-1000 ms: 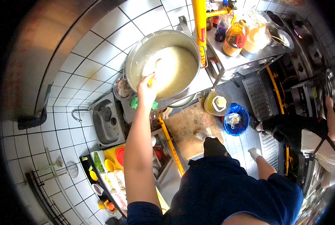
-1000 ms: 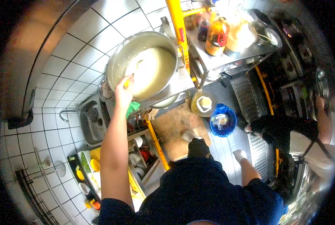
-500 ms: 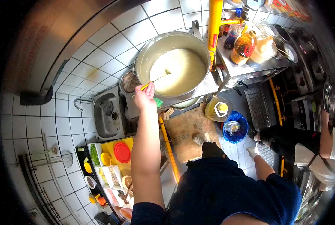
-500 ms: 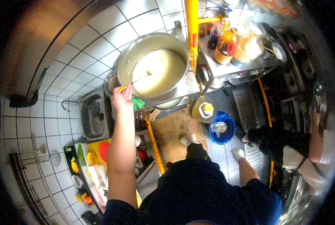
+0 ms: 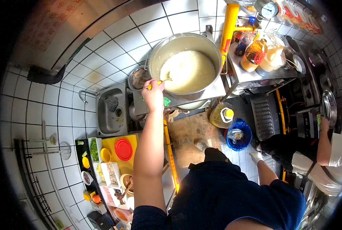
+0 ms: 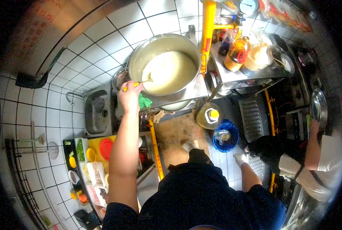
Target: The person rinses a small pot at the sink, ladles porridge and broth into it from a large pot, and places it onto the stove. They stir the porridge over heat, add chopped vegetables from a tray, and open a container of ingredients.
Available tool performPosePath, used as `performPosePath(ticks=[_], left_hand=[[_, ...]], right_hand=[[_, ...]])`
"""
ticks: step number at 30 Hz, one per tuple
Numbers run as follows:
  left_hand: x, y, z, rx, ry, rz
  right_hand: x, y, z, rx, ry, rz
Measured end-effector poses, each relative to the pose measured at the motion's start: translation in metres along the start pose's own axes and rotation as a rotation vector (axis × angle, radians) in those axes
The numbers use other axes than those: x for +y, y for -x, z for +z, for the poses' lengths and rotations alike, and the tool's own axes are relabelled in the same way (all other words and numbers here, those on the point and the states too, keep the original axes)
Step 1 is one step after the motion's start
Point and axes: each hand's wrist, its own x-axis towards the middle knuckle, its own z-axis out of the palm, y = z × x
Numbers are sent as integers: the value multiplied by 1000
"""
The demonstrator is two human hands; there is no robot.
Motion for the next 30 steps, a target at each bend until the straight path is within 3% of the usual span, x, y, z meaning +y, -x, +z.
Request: performPosePath(ticks=[4, 7, 11, 14, 17, 18, 21, 23, 25, 27, 30], left_hand=[[10, 6, -8, 66, 182, -106], [6, 8, -7, 93, 224, -131], [-7, 11, -6, -95, -101, 6], [-14, 11, -11, -295, -614, 377], [-6, 15, -11, -337, -613, 455], [0, 15, -13, -333, -749, 539], [1, 6, -15, -256, -792, 538], [14, 4, -15, -178, -560, 100], [14, -3, -18, -113, -48, -22], [18, -6, -20, -15, 93, -140], [10, -13, -26, 55, 282, -283]], right_hand=[[-7, -2, 3, -38, 15, 69], [-1, -7, 10, -2, 42, -33], [2, -14, 7, 60, 131, -131], [-5, -24, 2, -70, 69, 40], [-8, -19, -2, -24, 122, -16], [-10, -21, -3, -66, -18, 86], [-17, -10, -10, 10, -165, 76], [-27, -4, -17, -18, -242, 217], [-36, 3, -22, -39, -271, 290], [-41, 7, -30, -50, -248, 296], [-22, 1, -6, -91, 34, 72]])
